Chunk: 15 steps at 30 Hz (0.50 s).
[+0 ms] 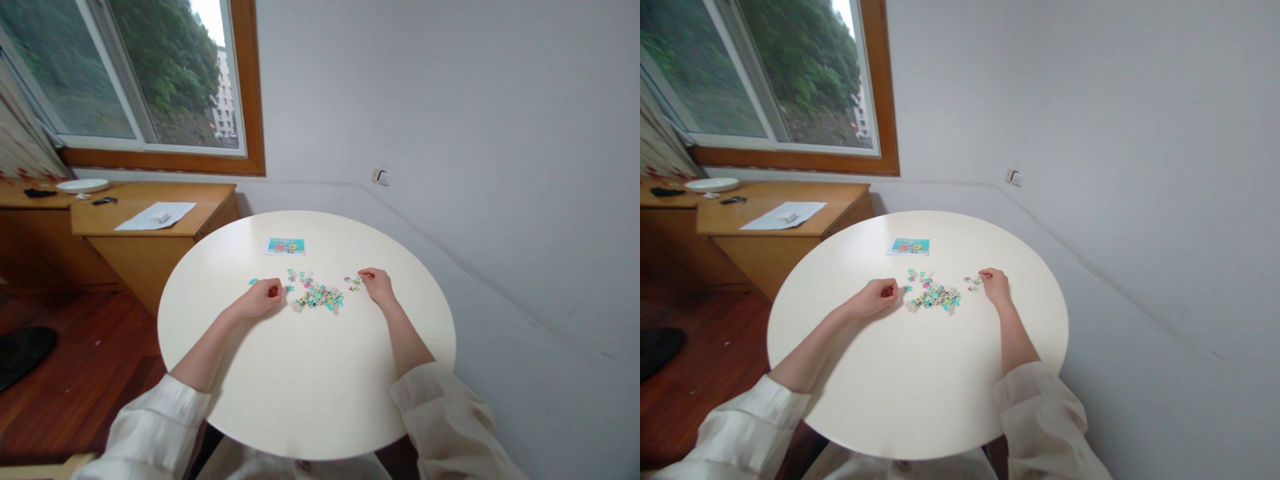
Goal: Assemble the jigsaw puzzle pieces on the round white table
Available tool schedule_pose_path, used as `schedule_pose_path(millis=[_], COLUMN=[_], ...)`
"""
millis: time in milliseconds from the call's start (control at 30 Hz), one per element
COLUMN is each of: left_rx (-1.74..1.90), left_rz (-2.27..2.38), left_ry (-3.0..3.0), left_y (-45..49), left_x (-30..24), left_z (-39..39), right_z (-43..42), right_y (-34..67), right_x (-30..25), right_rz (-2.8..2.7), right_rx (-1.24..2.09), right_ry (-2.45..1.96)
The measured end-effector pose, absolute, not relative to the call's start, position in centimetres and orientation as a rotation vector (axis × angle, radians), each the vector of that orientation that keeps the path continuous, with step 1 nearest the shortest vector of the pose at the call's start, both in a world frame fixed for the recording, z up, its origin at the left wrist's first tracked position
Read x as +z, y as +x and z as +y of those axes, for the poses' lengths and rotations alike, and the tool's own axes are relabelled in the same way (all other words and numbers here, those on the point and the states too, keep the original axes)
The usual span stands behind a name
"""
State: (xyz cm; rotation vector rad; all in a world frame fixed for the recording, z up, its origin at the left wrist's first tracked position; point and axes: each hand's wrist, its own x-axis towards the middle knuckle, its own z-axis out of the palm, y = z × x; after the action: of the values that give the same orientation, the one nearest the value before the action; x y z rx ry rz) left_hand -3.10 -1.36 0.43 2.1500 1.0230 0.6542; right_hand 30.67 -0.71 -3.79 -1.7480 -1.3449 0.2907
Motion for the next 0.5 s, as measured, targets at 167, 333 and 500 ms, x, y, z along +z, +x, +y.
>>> schedule_pose_path(millis=[167, 333, 500], left_rx=[0.658, 0.652, 0.648], left_rz=[1.011, 1.032, 1.041], left_ry=[2.158, 2.163, 2.171], left_y=[-3.0, -2.9, -3.0], left_x=[0.6, 0.7, 0.6], left_z=[-1.5, -1.6, -1.5], right_z=[-0.7, -0.9, -1.4], right_y=[30.9, 30.8, 29.9], right_x=[-4.0, -3.7, -2.8], right_rz=[-1.373, -1.423, -1.448], right_rx=[0.231, 0.09, -0.037], right_ry=[-1.812, -1.929, -1.92])
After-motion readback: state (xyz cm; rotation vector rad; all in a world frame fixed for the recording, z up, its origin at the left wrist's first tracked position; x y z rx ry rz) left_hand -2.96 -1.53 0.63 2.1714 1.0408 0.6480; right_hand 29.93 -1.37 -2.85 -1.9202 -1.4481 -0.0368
